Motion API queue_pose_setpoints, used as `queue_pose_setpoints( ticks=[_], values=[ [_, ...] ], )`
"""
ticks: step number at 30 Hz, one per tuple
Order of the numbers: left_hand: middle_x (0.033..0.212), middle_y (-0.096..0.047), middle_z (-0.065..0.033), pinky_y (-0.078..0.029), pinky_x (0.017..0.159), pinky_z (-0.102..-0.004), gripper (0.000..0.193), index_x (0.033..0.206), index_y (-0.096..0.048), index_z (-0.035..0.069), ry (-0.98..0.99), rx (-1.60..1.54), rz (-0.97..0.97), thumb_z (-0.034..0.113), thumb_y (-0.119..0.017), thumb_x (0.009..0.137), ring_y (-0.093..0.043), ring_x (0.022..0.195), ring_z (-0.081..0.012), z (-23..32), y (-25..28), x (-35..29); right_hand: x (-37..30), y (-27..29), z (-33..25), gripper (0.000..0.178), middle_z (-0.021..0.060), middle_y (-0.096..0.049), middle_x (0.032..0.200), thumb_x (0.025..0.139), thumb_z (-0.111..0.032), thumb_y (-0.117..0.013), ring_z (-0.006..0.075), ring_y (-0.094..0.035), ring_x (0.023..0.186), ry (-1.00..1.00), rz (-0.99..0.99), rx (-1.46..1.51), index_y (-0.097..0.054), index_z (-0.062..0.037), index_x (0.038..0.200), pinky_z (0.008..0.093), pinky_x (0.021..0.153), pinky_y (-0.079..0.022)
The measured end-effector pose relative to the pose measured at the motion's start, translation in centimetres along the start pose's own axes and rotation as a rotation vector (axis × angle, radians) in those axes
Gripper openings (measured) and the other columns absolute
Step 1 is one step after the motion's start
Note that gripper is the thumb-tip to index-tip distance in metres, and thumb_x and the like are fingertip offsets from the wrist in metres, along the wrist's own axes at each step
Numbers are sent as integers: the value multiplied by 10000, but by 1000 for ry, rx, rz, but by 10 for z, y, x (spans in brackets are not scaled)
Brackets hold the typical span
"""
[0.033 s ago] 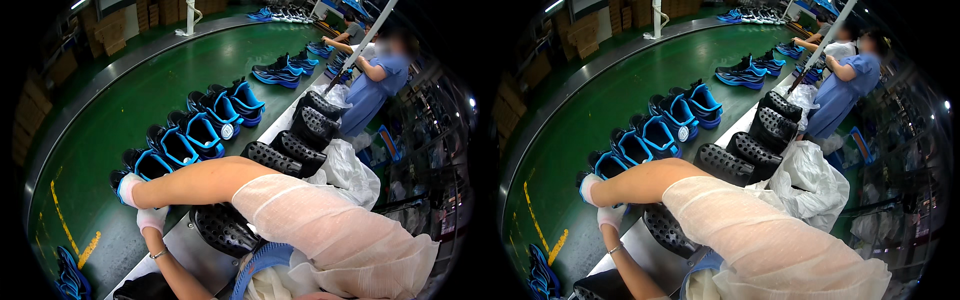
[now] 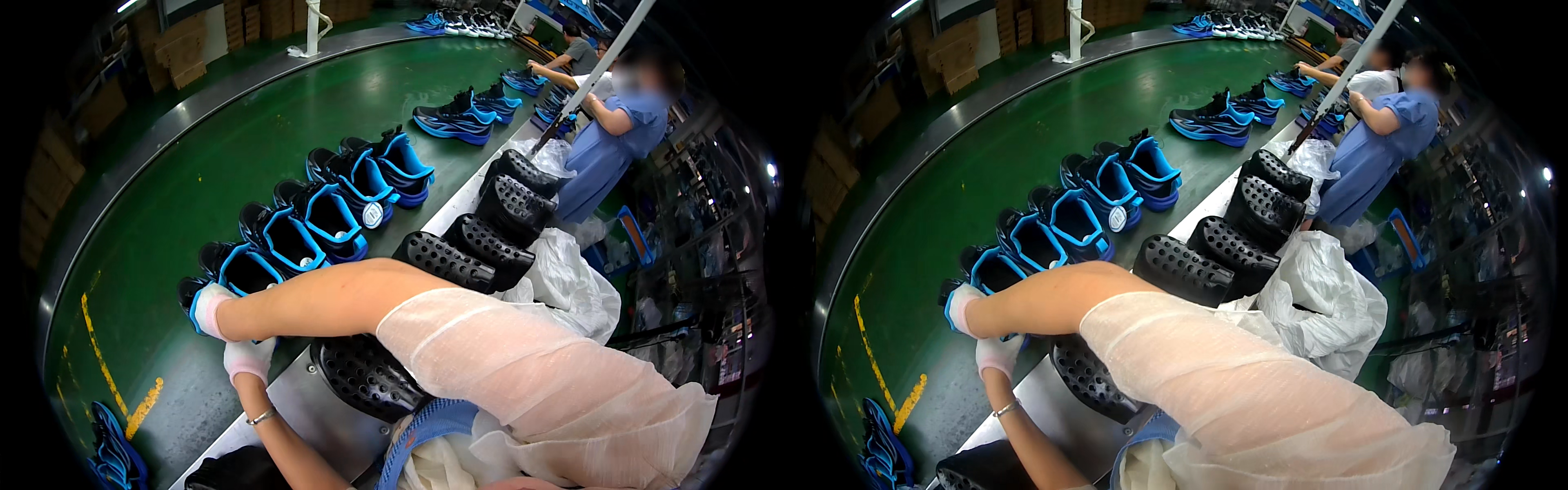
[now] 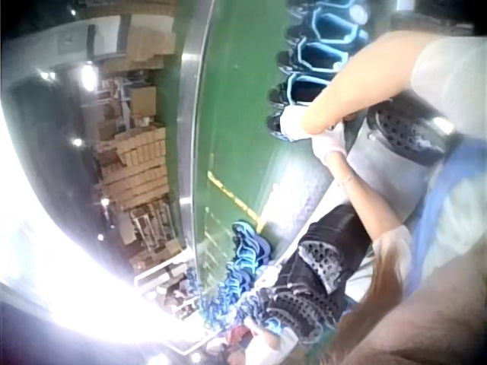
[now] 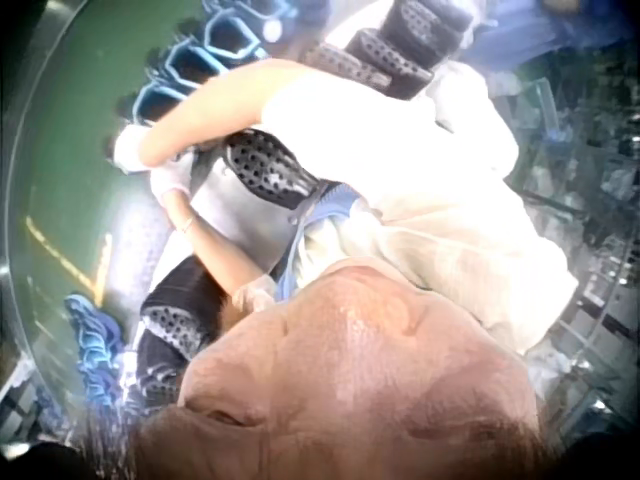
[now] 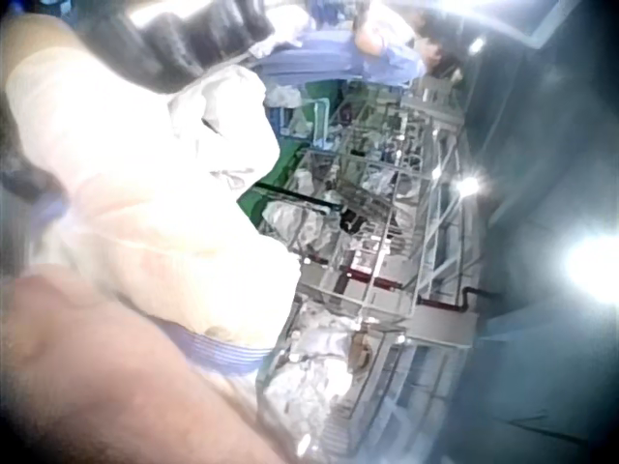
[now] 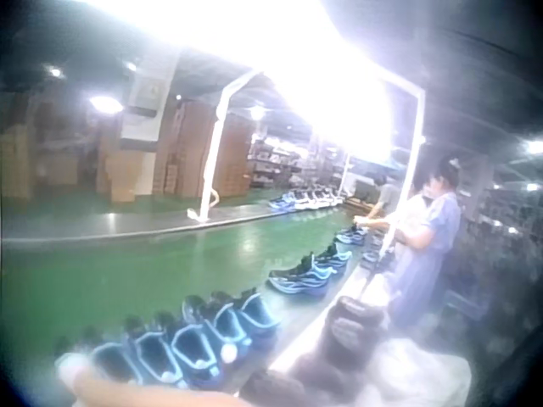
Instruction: The person takes a black shoe from a workstation and fits it into a blue shoe upper, then places the assembled shoe onto a conveyor belt.
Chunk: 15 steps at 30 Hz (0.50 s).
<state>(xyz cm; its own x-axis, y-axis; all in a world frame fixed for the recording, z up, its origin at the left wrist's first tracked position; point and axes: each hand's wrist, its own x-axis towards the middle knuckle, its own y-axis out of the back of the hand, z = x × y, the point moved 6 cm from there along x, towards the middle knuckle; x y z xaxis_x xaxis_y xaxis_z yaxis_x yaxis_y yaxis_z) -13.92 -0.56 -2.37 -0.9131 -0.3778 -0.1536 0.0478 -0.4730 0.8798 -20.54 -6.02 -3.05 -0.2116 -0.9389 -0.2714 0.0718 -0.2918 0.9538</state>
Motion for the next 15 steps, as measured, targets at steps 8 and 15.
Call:
queue_pose_setpoints(
  ticks=[8,15],
  values=[
    [818,-665,-204,-517,714,-422,332,806,-690,45,46,46,-26,362,-707,708,-637,788,-383,17,14,1,17,-4,15,355,56,-624,1176,712,-137,-699,242,-583,1072,-83,30,212,-700,-143,1067,385,821,-507],
    [981,-665,-187,-502,808,-391,420,1019,-650,58,-39,-40,79,363,-709,738,-632,940,-340,17,18,-6,8,-2,-12,402,44,-570,1296,767,-204,-696,222,-544,1167,144,-120,-102,-665,-173,1167,368,958,-443]
  ],
)
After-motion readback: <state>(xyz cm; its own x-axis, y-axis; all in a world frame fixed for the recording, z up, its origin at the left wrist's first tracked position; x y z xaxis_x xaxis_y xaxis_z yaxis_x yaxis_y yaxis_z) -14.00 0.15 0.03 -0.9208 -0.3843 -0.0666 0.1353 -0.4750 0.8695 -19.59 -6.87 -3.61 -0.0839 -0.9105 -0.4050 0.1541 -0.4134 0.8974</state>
